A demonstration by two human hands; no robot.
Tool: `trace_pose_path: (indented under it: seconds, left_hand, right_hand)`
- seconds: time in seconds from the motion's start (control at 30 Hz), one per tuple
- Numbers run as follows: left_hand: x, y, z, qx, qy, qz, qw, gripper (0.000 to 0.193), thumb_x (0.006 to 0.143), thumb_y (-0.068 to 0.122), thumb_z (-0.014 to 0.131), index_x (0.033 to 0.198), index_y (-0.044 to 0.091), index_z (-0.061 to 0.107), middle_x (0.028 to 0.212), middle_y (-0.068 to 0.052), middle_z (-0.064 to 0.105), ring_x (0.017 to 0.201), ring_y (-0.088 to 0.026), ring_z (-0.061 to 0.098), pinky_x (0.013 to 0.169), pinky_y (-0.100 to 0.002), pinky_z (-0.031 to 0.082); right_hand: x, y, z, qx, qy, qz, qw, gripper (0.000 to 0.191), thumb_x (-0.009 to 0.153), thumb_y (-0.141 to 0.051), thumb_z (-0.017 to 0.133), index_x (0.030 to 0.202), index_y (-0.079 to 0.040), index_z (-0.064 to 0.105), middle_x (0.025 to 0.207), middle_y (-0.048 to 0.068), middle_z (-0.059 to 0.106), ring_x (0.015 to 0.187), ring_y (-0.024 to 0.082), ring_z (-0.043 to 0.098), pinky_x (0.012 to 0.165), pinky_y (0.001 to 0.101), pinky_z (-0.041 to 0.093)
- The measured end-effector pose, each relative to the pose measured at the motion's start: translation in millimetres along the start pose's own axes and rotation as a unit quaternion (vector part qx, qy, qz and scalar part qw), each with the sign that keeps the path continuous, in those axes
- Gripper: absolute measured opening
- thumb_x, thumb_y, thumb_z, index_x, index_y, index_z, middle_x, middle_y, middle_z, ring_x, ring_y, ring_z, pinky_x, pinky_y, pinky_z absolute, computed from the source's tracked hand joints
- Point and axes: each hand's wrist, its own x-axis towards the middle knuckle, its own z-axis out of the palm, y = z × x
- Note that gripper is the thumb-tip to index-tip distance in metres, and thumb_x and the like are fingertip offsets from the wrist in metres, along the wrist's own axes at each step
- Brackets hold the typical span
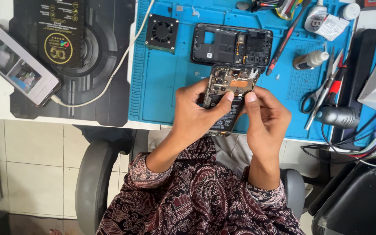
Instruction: The person is repairing a smartphone by manipulating its internal components. They handle the battery and circuit board, adjusting connections and inspecting the device while seated at a workbench.
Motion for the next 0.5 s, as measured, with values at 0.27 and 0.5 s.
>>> trace_pose_path:
  seconds: [0.27, 0.5]
  left_hand:
    - [-0.2, 4.9, 8.0, -0.005, -0.006, 0.032, 0.999, 0.022, 0.092, 0.007, 0.079, 0.114, 0.003, 0.076, 0.099, -0.004, 0.079, 0.087, -0.004, 0.071, 0.078, -0.023, 0.060]
    - [-1.1, 9.7, 9.6, -0.026, -0.019, 0.031, 0.999, 0.020, 0.097, 0.008, 0.076, 0.116, 0.003, 0.075, 0.103, -0.005, 0.080, 0.091, -0.005, 0.072, 0.081, -0.024, 0.060]
  right_hand:
    - [-3.3, 0.2, 0.1, 0.026, -0.003, 0.003, 1.000, 0.026, 0.107, 0.000, 0.062, 0.132, 0.009, 0.064, 0.113, 0.009, 0.072, 0.097, 0.008, 0.063, 0.083, 0.0205, 0.049]
    - [0.8, 0.8, -0.5, 0.050, -0.009, -0.022, 0.998, 0.023, 0.106, 0.006, 0.062, 0.128, 0.011, 0.062, 0.120, 0.015, 0.072, 0.107, 0.012, 0.067, 0.093, 0.0228, 0.053]
